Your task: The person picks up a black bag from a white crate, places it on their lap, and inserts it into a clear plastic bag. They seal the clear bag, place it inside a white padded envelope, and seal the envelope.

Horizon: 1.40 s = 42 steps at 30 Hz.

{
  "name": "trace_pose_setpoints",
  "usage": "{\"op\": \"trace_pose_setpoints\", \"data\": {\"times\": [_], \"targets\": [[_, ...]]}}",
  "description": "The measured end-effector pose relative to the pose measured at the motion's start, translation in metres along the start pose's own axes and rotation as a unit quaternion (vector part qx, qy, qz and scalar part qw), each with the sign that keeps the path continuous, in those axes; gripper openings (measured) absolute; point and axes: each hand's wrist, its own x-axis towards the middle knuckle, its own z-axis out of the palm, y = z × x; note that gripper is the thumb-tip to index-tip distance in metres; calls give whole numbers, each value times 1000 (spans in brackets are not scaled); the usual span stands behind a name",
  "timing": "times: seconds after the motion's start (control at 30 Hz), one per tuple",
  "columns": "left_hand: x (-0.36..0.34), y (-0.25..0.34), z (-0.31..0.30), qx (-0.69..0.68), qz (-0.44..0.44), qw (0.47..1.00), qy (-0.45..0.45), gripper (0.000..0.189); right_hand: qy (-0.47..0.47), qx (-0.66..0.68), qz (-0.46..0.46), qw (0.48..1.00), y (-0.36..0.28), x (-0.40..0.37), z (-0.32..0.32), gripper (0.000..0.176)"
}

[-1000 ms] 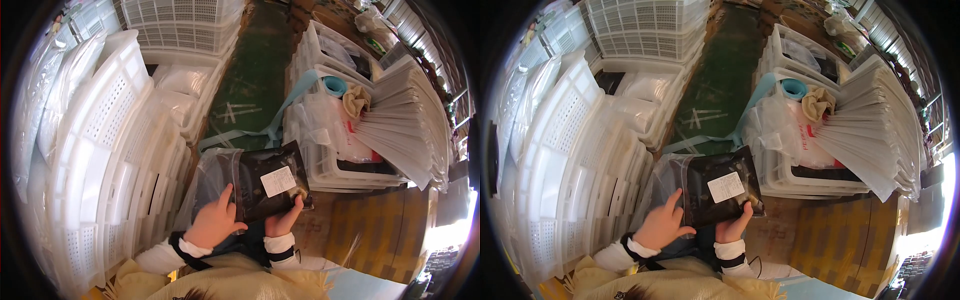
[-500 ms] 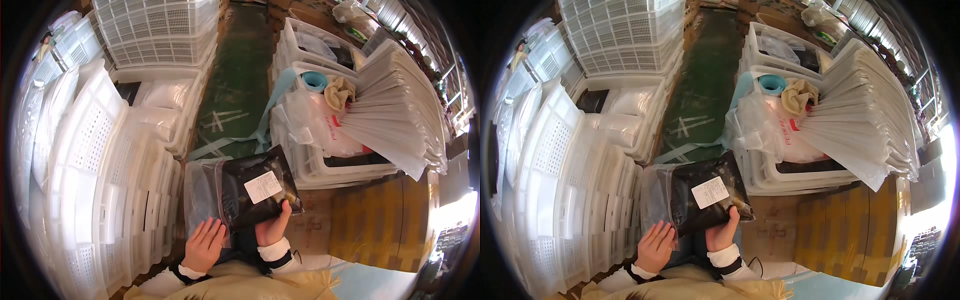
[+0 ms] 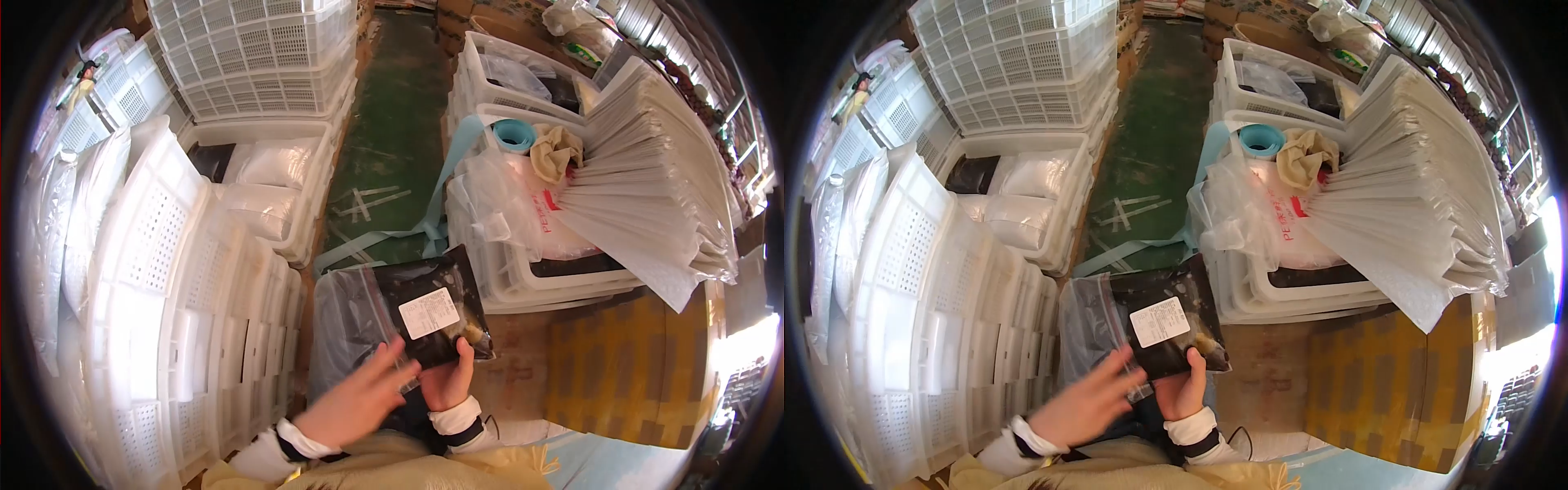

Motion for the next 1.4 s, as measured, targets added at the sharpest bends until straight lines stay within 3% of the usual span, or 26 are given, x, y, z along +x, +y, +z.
{"op": "trace_pose_setpoints", "data": {"times": [0.07, 0.13, 0.2, 0.27, 0.3, 0.53, 0.67, 0.77, 0.87, 0.9, 1.0, 1.03, 1.07, 1.1, 1.13, 1.2, 1.27, 1.3, 1.4], "targets": [[20, -21, -39, -41, -65, 997, 14, 56, 1, 11, 6, 1000, 3, 2, -2, 57], [51, -53, -56, 36, -97, 993, 63, 67, -4, 16, 7, 1000, 2, 3, -4, 57], [79, -102, -57, 183, -124, 975, -2, 80, -2, 21, 12, 1000, 2, 5, -13, 57], [104, -137, -66, 82, -146, 969, -179, 93, -3, 20, 11, 1000, 2, 6, -15, 57], [117, -130, -73, -24, -166, 951, -261, 87, -3, 15, 10, 1000, 1, 6, -15, 57], [126, -119, -71, -57, -62, 965, -250, 71, -10, 4, 15, 1000, -17, 6, -7, 53], [128, -100, -97, -57, -148, 944, -290, 95, -19, -23, -26, 999, -35, 7, 26, 44], [123, -103, -111, -233, -100, 933, -254, 107, -80, -45, -63, 994, -63, 8, 69, 37], [111, -94, -124, -321, -49, 941, -91, 101, -152, -162, -81, 972, -99, 10, 128, 33], [109, -100, -116, -502, -44, 861, -76, 104, -175, -227, -88, 954, -113, 6, 154, 34], [96, -90, -102, -649, -7, 758, 68, 102, -235, -425, -139, 863, -134, 9, 203, 40], [94, -88, -98, -663, 18, 744, 81, 96, -122, -518, -113, 839, -141, -10, 220, 50], [89, -93, -87, -699, 38, 706, 107, 88, -281, -442, -47, 851, -144, 5, 206, 69], [87, -88, -98, -692, 15, 716, 89, 82, -313, -399, -78, 858, -143, 3, 194, 81], [79, -94, -76, -696, 91, 698, 146, 58, -345, -356, -108, 862, -140, -3, 178, 93], [71, -107, -68, -693, 76, 696, 171, 65, -373, -444, -167, 798, -135, -17, 136, 94], [67, -88, -69, -673, 69, 703, 220, 71, -364, -631, -178, 662, -128, -40, 141, 90], [63, -91, -66, -667, 60, 705, 231, 78, -305, -668, -222, 642, -120, -50, 148, 81], [58, -91, -66, -661, 30, 721, 205, 85, -249, -700, -110, 660, -121, -24, 151, 67]]}}
